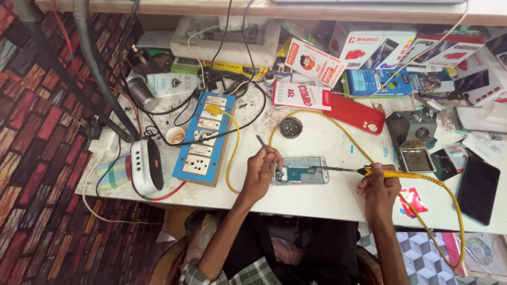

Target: The person uses a soldering iron and tweezers to work on a small electronic component placed on a smartphone. They repeatedly apply heat and manipulate the component with tweezers throughout the clip.

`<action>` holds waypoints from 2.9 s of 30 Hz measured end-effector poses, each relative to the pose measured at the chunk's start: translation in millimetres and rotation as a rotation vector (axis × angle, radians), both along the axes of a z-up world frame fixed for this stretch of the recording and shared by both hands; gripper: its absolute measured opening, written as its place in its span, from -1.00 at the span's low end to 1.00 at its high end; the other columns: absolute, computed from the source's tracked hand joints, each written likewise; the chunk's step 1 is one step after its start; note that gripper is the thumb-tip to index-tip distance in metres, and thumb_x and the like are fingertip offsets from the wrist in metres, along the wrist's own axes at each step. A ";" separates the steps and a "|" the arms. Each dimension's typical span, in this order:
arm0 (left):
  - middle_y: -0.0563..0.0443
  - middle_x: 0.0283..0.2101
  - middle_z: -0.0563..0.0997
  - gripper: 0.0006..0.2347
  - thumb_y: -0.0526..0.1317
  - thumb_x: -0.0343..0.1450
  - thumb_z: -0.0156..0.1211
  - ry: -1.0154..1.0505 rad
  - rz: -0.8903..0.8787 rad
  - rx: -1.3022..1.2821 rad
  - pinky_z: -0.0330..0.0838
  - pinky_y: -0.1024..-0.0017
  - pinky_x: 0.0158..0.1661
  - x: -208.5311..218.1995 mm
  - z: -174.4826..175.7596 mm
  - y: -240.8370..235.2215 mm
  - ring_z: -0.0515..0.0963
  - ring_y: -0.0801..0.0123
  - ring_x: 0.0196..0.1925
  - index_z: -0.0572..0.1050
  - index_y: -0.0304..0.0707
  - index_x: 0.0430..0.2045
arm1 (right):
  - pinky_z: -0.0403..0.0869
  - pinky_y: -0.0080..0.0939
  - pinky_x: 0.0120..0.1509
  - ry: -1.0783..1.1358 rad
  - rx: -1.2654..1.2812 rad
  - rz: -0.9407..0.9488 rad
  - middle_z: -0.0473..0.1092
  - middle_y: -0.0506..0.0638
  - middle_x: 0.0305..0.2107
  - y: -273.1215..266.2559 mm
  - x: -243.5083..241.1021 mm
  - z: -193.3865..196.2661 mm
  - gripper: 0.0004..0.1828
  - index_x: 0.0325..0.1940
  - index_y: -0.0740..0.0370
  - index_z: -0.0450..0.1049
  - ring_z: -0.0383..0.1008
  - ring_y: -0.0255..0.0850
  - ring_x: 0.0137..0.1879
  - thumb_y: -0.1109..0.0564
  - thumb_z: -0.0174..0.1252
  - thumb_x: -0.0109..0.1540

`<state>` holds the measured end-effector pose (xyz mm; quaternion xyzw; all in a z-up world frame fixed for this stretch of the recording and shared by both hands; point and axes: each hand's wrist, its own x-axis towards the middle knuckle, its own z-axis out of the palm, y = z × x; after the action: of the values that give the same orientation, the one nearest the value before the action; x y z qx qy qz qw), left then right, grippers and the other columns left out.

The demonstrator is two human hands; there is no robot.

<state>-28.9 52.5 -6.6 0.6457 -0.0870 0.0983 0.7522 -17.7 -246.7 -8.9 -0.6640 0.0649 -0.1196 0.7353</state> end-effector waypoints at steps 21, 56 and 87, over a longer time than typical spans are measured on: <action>0.06 -0.50 0.52 -0.75 -0.23 0.64 -0.26 -0.053 -0.105 0.189 0.21 0.52 -0.53 -9.2 10.2 -3.1 0.25 0.61 -0.60 0.39 -0.38 -0.29 | 0.15 -0.39 -0.56 -0.010 -0.011 0.012 0.29 -0.04 -0.70 3.8 -6.2 7.6 -0.73 -0.18 0.24 0.31 0.21 -0.36 -0.66 0.01 0.01 0.48; 0.10 -0.48 0.48 -0.79 -0.27 0.62 -0.23 -0.021 -0.036 0.084 0.21 0.56 -0.49 -1.3 1.6 -0.7 0.24 0.64 -0.56 0.39 -0.37 -0.28 | 0.14 -0.39 -0.61 0.011 -0.005 -0.030 0.26 -0.06 -0.72 3.3 -4.2 4.0 -0.73 -0.25 0.22 0.30 0.25 -0.34 -0.67 0.03 0.03 0.46; 0.06 -0.45 0.54 -0.84 -0.37 0.57 -0.26 0.037 -0.078 0.066 0.18 0.55 -0.50 0.5 -4.0 -0.1 0.19 0.63 -0.56 0.36 -0.34 -0.29 | 0.17 -0.39 -0.60 -0.019 0.017 0.008 0.27 -0.04 -0.72 0.2 -3.2 1.8 -0.75 -0.24 0.22 0.29 0.25 -0.34 -0.68 0.06 0.04 0.46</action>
<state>-28.4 52.3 -10.5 0.6679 -0.1013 0.0539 0.7353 -20.9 -246.5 -7.2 -0.6567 0.0563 -0.1225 0.7420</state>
